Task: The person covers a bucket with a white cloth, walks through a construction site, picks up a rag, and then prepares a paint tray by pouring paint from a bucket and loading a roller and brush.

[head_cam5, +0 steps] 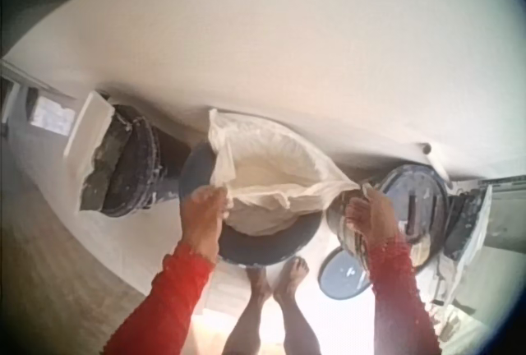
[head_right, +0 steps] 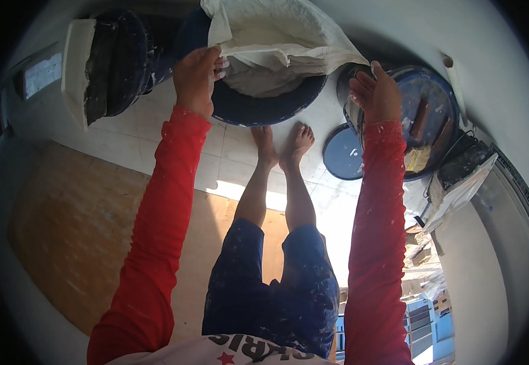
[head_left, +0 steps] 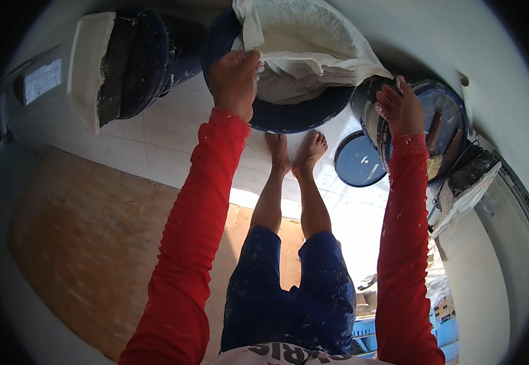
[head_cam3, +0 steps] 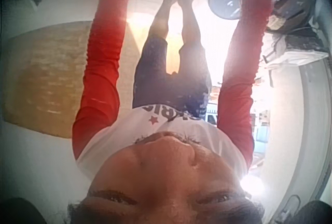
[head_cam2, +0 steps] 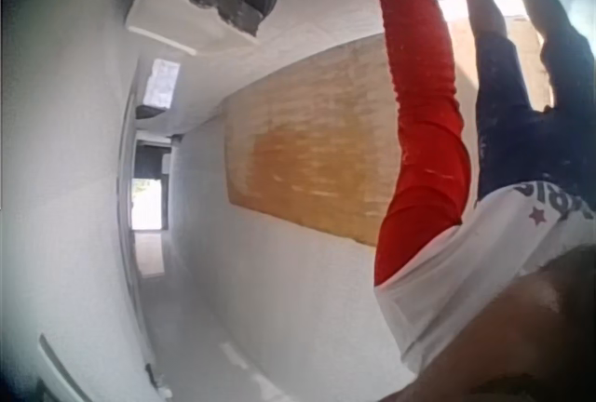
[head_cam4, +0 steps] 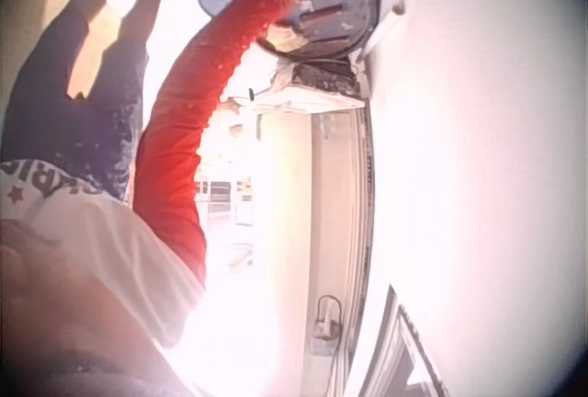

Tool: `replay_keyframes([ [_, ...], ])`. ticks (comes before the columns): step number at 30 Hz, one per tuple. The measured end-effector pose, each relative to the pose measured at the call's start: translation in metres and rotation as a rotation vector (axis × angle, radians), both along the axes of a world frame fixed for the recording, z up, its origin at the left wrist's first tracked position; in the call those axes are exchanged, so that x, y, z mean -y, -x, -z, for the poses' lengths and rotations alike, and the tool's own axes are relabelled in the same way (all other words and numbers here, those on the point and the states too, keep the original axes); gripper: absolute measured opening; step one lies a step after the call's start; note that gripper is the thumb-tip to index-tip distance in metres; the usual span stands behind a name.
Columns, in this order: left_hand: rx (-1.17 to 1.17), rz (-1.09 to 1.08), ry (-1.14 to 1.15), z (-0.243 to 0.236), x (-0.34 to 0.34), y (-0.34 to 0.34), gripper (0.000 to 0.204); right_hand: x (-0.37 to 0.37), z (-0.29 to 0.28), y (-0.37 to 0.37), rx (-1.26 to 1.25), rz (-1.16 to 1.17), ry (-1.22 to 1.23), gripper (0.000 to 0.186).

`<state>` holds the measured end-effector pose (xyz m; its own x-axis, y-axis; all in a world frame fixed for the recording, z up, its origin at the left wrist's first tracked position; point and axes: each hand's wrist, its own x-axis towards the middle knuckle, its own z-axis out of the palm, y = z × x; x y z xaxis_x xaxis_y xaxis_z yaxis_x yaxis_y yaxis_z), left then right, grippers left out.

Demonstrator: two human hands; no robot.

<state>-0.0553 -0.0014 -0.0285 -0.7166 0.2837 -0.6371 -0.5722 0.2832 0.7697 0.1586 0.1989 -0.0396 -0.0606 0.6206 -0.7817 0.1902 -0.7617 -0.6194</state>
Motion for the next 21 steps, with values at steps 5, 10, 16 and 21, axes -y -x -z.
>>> replay_keyframes([
  [5, 0.001, 0.000, 0.019, -0.013, 0.012, -0.012, 0.021, 0.048, -0.017, 0.007, 0.099, -0.287, -0.160, 0.035],
  [10, 0.012, -0.026, 0.036, -0.020, 0.026, -0.024, 0.019, 0.068, -0.026, 0.053, 0.119, -0.403, 0.052, 0.044],
  [16, -0.040, -0.023, 0.030, -0.028, 0.038, -0.031, 0.013, 0.063, -0.013, 0.087, 0.122, -0.310, 0.107, 0.032],
  [21, -0.042, -0.080, 0.014, -0.037, 0.054, -0.035, 0.008, 0.068, -0.016, 0.077, 0.093, -0.188, 0.099, 0.019],
])
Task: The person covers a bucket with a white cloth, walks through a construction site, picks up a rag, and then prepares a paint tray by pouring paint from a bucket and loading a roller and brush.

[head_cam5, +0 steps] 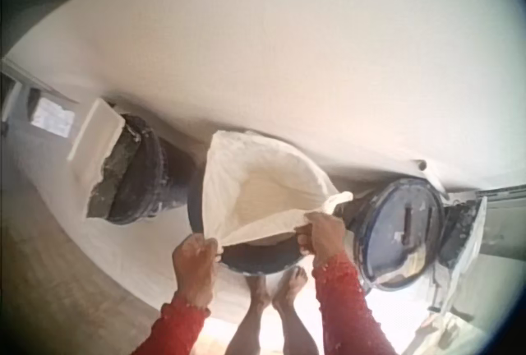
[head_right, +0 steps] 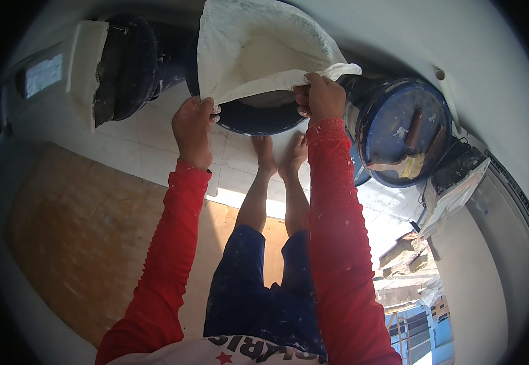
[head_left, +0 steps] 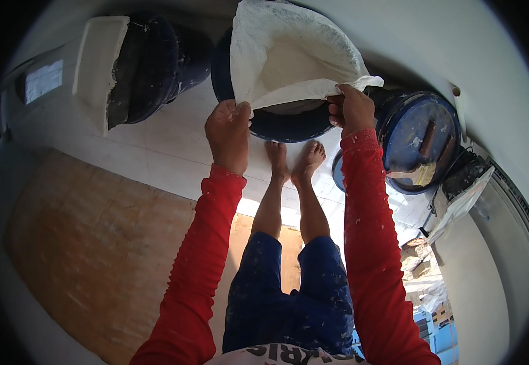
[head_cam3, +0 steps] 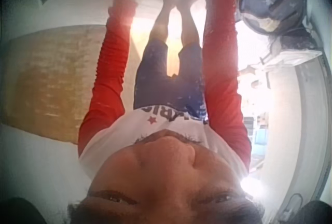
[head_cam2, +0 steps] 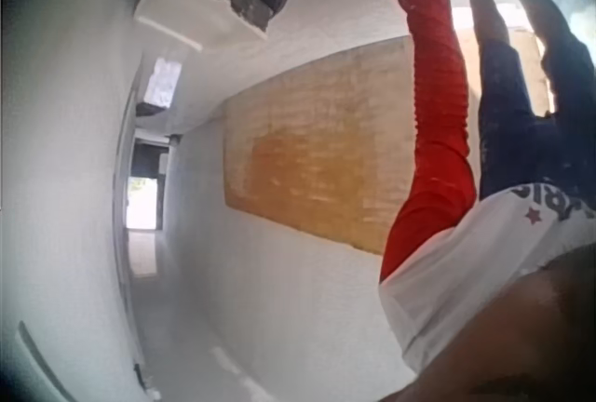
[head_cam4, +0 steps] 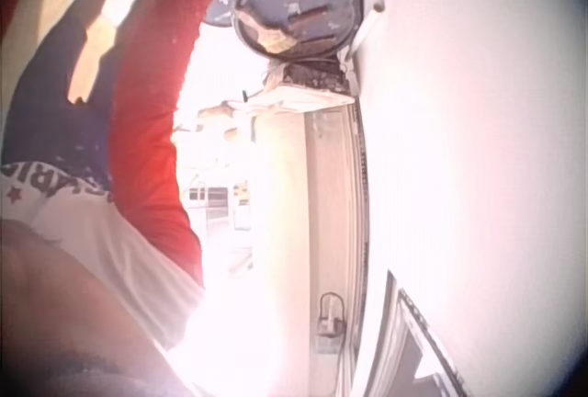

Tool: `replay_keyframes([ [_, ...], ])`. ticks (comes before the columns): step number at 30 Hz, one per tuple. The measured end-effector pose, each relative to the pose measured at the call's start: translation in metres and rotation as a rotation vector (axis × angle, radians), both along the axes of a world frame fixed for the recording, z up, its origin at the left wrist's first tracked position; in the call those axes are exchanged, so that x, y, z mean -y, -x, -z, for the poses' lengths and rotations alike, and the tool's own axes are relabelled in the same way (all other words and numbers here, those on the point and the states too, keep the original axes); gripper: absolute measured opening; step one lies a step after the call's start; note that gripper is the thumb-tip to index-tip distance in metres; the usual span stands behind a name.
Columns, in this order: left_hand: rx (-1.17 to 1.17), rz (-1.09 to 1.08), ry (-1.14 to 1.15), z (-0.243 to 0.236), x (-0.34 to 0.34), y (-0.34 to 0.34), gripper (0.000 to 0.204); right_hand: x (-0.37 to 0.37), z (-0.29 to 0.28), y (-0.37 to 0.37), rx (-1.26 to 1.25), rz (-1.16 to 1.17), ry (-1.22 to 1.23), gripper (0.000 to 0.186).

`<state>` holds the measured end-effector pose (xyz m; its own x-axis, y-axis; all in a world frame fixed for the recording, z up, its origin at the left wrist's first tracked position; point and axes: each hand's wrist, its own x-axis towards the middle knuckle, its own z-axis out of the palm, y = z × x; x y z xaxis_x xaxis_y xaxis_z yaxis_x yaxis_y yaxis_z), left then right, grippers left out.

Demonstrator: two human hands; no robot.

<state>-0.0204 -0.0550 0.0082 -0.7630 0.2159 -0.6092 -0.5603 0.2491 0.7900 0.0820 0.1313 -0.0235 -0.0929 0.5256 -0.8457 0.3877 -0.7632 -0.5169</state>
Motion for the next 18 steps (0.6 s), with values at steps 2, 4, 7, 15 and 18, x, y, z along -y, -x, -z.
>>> replay_keyframes([
  [2, -0.019, -0.012, -0.005, 0.001, 0.011, -0.002, 0.008, 0.007, -0.007, -0.010, 0.017, -0.016, -0.007, 0.019],
  [4, -0.036, -0.056, -0.024, 0.004, 0.021, -0.003, 0.007, 0.014, -0.008, -0.024, 0.034, -0.049, -0.010, 0.019],
  [7, -0.005, -0.108, 0.016, 0.005, 0.032, -0.006, 0.008, 0.028, -0.006, -0.043, 0.037, -0.116, 0.047, 0.019],
  [15, -0.050, -0.075, 0.056, 0.040, 0.067, -0.022, 0.011, 0.059, 0.005, -0.077, 0.046, -0.141, 0.044, 0.018],
  [18, -0.064, -0.056, 0.098, 0.050, 0.079, -0.030, 0.013, 0.067, 0.007, -0.088, 0.036, -0.175, 0.076, 0.017],
])
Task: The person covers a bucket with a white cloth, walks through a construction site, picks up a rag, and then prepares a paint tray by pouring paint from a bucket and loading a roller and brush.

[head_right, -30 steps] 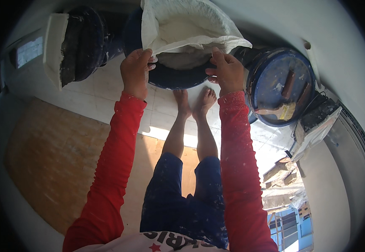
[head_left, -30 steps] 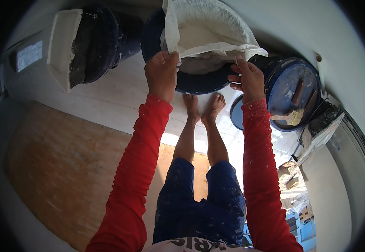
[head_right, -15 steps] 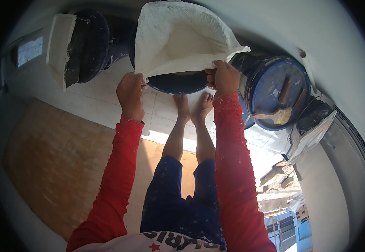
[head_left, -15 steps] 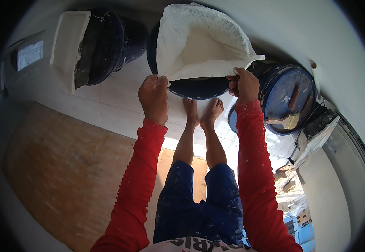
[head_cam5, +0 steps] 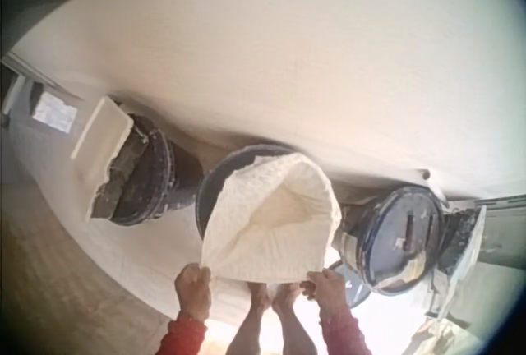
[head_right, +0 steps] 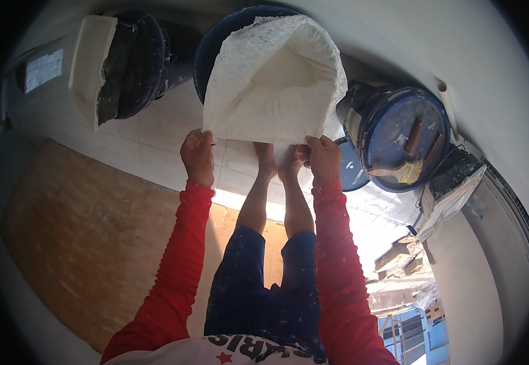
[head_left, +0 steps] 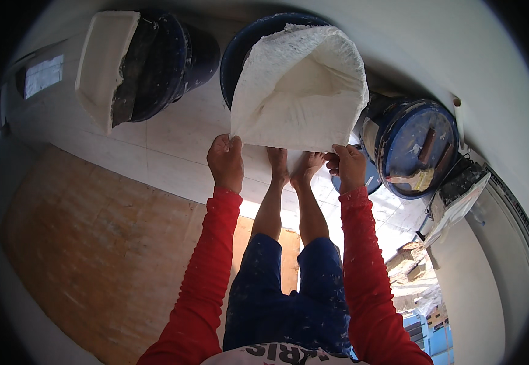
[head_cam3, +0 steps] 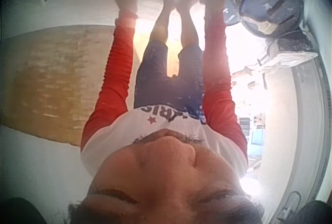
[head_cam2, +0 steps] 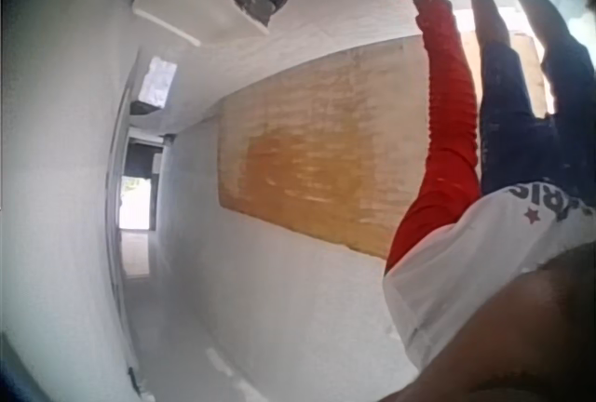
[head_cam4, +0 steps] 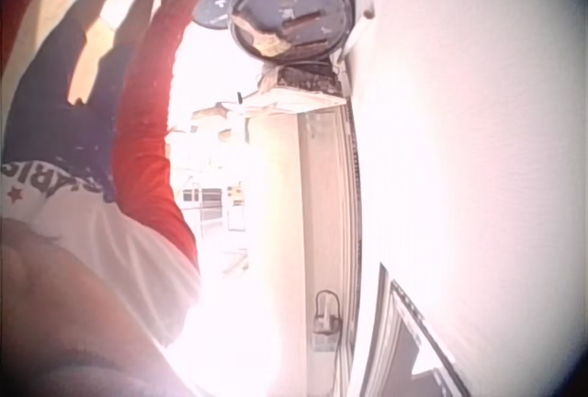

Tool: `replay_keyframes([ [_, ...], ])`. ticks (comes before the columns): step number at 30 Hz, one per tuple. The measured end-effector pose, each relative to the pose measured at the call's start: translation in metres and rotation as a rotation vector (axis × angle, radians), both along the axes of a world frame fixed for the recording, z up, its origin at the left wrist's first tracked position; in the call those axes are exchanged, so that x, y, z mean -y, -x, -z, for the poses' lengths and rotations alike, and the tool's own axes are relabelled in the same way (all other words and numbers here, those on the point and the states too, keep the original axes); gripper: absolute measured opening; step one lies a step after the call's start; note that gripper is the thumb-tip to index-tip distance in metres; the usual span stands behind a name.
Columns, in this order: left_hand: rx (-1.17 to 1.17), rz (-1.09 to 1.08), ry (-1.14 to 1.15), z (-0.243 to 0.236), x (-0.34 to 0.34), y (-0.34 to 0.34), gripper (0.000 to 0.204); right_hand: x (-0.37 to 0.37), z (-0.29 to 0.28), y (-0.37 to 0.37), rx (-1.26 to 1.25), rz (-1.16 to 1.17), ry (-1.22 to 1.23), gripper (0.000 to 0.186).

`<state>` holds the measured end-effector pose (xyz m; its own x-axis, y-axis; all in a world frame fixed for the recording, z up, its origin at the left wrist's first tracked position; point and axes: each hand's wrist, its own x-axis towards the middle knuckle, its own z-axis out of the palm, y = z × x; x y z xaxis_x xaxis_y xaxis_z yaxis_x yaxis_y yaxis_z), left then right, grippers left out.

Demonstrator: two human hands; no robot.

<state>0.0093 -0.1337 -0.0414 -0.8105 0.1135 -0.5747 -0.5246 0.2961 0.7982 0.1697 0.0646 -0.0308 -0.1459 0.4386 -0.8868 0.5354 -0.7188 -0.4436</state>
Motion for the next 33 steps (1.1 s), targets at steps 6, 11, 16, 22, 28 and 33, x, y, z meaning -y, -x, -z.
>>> replay_keyframes([
  [6, -0.022, 0.055, 0.066, 0.021, 0.017, -0.009, 0.014, 0.008, 0.030, -0.018, -0.072, -0.145, -0.006, 0.022],
  [11, -0.123, 0.216, 0.148, 0.039, 0.010, -0.001, 0.019, 0.004, 0.047, -0.019, -0.062, -0.182, -0.046, 0.023],
  [16, -0.110, 0.183, 0.151, 0.045, 0.008, 0.003, 0.016, -0.021, 0.018, -0.018, 0.066, -0.218, -0.158, 0.020],
  [22, -0.107, 0.079, 0.065, 0.050, 0.017, -0.003, 0.016, -0.064, -0.028, 0.074, -0.195, -0.659, -0.967, 0.020],
  [28, -0.209, 0.102, 0.150, 0.047, 0.015, -0.001, 0.016, -0.078, -0.027, 0.212, -0.101, -1.387, -1.131, 0.023],
  [33, -0.191, 0.065, 0.081, 0.037, 0.004, 0.003, 0.018, -0.078, 0.006, 0.258, 0.224, -1.800, -1.118, 0.025],
])
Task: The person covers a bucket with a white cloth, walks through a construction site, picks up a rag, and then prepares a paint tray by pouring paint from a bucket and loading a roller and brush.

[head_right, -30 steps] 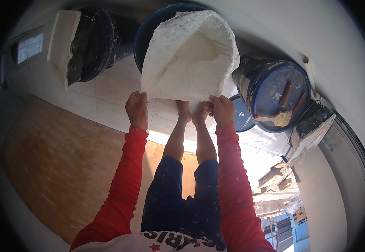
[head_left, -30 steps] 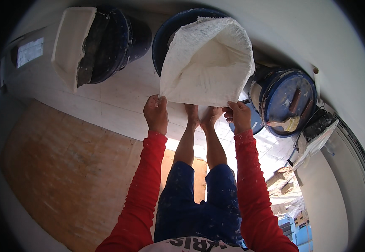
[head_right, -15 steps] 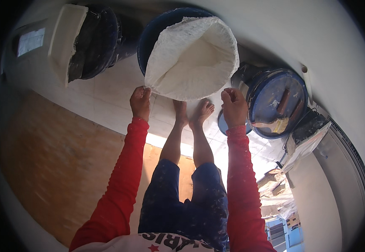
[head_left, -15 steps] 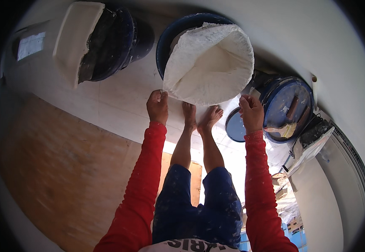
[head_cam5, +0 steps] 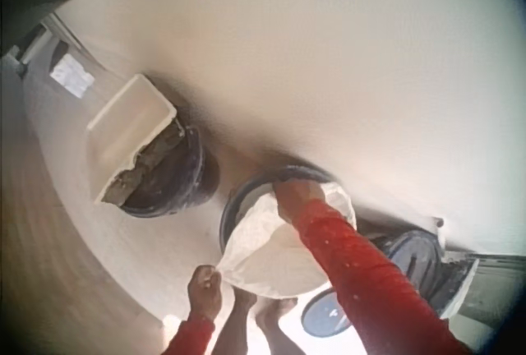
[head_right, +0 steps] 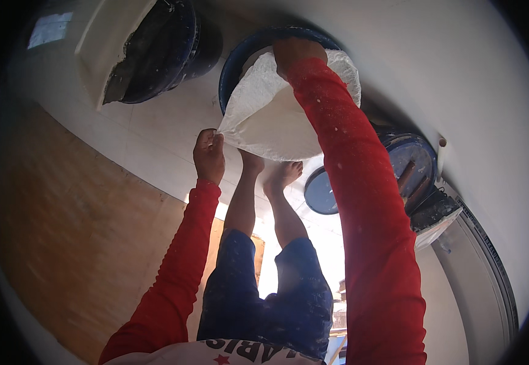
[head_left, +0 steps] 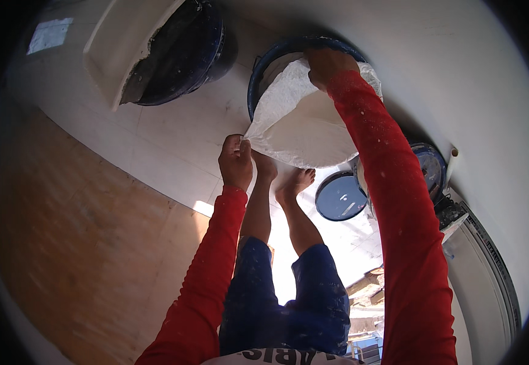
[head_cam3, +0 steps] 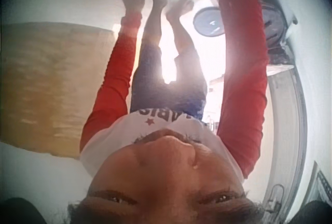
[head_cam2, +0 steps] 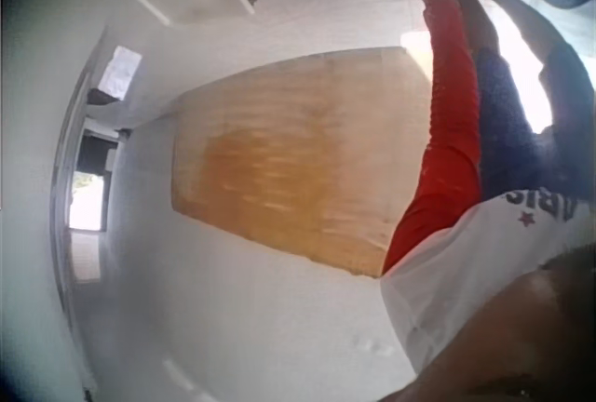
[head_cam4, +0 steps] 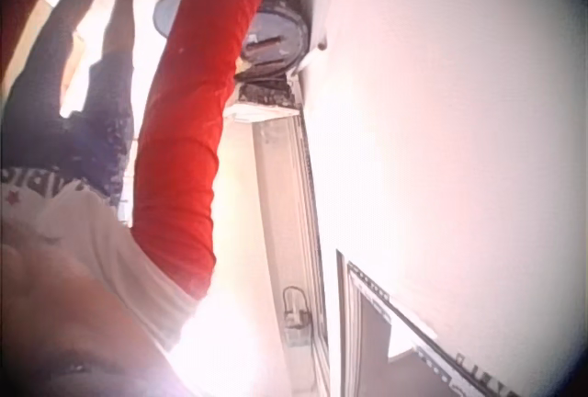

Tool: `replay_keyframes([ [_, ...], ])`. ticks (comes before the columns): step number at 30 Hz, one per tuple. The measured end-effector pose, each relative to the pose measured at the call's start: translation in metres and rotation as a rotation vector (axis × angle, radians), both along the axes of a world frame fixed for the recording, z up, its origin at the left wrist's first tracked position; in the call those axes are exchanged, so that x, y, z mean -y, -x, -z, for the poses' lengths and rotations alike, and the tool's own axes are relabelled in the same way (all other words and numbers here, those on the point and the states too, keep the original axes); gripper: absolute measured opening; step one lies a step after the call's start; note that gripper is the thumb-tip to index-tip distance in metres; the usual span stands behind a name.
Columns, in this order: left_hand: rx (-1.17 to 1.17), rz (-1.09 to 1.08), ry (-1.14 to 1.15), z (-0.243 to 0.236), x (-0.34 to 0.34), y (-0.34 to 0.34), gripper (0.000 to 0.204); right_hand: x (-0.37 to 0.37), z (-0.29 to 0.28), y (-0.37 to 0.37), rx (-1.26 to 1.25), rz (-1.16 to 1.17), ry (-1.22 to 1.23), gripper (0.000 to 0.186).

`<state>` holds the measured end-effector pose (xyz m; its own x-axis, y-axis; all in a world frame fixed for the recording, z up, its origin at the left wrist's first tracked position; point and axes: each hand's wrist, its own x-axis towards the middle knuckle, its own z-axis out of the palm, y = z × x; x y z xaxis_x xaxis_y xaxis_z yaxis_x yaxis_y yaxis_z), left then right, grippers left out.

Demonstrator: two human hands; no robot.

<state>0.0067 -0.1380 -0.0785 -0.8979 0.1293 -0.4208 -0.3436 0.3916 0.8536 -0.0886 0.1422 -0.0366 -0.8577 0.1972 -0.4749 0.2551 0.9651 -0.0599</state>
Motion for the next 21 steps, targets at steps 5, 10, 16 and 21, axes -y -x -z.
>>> replay_keyframes([
  [5, -0.173, 0.068, 0.161, -0.001, 0.016, -0.010, 0.013, 0.003, -0.017, -0.009, -0.206, 0.087, -0.010, 0.021],
  [10, -0.291, 0.057, 0.129, -0.010, 0.007, 0.008, 0.021, 0.000, -0.016, -0.008, -0.499, 0.242, 0.039, 0.018],
  [16, -0.283, 0.004, 0.111, 0.001, 0.000, 0.025, 0.014, -0.001, 0.010, 0.013, -0.676, 0.247, 0.036, 0.016],
  [21, -0.174, -0.039, 0.062, 0.011, -0.001, 0.025, 0.012, -0.001, 0.021, 0.018, -0.710, 0.225, 0.124, 0.018],
])
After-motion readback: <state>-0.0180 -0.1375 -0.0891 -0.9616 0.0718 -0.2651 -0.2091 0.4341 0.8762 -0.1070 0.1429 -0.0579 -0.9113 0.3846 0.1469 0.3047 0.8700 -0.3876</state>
